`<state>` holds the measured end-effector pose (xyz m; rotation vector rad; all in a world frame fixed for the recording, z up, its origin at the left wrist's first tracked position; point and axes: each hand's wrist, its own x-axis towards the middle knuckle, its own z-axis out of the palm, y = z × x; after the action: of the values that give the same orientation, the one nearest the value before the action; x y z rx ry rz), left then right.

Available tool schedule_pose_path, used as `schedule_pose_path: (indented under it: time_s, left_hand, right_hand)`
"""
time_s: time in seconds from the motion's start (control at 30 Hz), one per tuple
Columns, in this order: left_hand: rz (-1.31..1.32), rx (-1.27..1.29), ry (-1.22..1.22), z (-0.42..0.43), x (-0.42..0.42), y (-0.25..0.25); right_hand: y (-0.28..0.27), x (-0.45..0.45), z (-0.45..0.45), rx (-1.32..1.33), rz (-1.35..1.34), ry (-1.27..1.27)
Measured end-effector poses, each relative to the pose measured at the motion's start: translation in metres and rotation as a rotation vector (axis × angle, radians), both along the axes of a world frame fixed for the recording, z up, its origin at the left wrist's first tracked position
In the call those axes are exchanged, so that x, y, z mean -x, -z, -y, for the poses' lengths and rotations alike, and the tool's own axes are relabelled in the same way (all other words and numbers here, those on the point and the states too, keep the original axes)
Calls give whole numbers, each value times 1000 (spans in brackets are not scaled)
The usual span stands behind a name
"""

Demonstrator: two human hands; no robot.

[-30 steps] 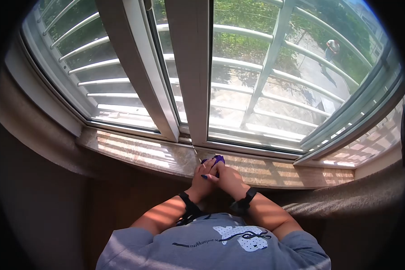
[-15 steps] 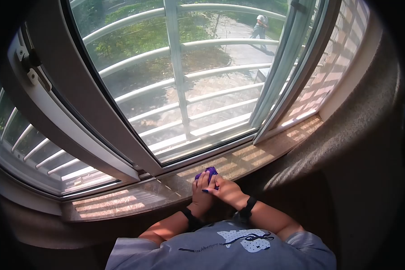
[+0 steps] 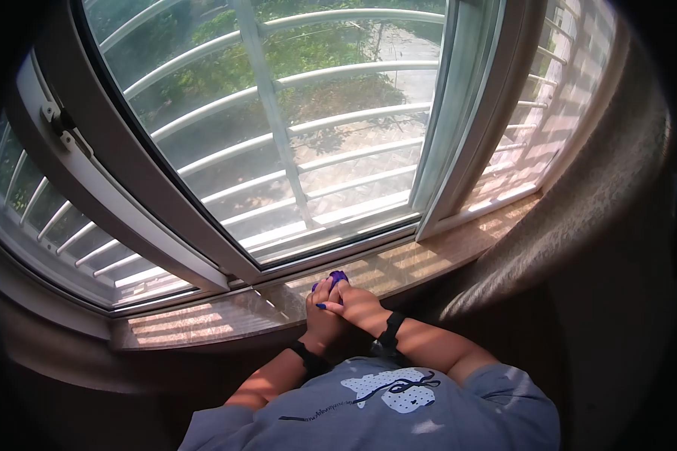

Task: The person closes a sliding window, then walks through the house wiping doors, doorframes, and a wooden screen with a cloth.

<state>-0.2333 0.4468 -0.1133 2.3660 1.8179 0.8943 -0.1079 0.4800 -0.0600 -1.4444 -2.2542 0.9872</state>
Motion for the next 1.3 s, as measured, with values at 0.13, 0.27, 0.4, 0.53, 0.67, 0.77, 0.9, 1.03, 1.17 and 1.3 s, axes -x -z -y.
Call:
schedule_pose_path:
  time_s: [0.13, 0.27, 0.4, 0.53, 0.67, 0.77, 0.9, 1.03, 1.17, 1.3]
  left_hand:
    - [-23, 41, -78, 6, 31, 9]
    - [-172, -78, -153, 22, 66, 24]
    - [92, 157, -4, 34, 97, 8]
    - [261, 98, -60, 61, 140, -18]
    - [628, -9, -637, 54, 205, -39]
    - [257, 160, -841, 26, 252, -88]
    - [104, 262, -901, -1, 265, -141]
    - [-64, 331, -793, -10, 286, -144]
    - [-124, 403, -670, -6, 288, -160]
    - [-116, 381, -556, -5, 304, -150]
  right_hand:
    - [10, 27, -6, -25, -103, -143]
    - [13, 49, -4, -108, -70, -241]
    - [0, 66, -4, -135, 18, -318]
    - [8, 77, -12, -160, 121, -318]
    - [7, 83, -10, -156, 110, -290]
    - [-1, 90, -8, -116, 134, -293]
    - [0, 99, -9, -72, 165, -297]
    - [-9, 100, -7, -66, 215, -292]
    - [-6, 99, -6, -48, 200, -280]
    - [-2, 105, -10, -33, 206, -270]
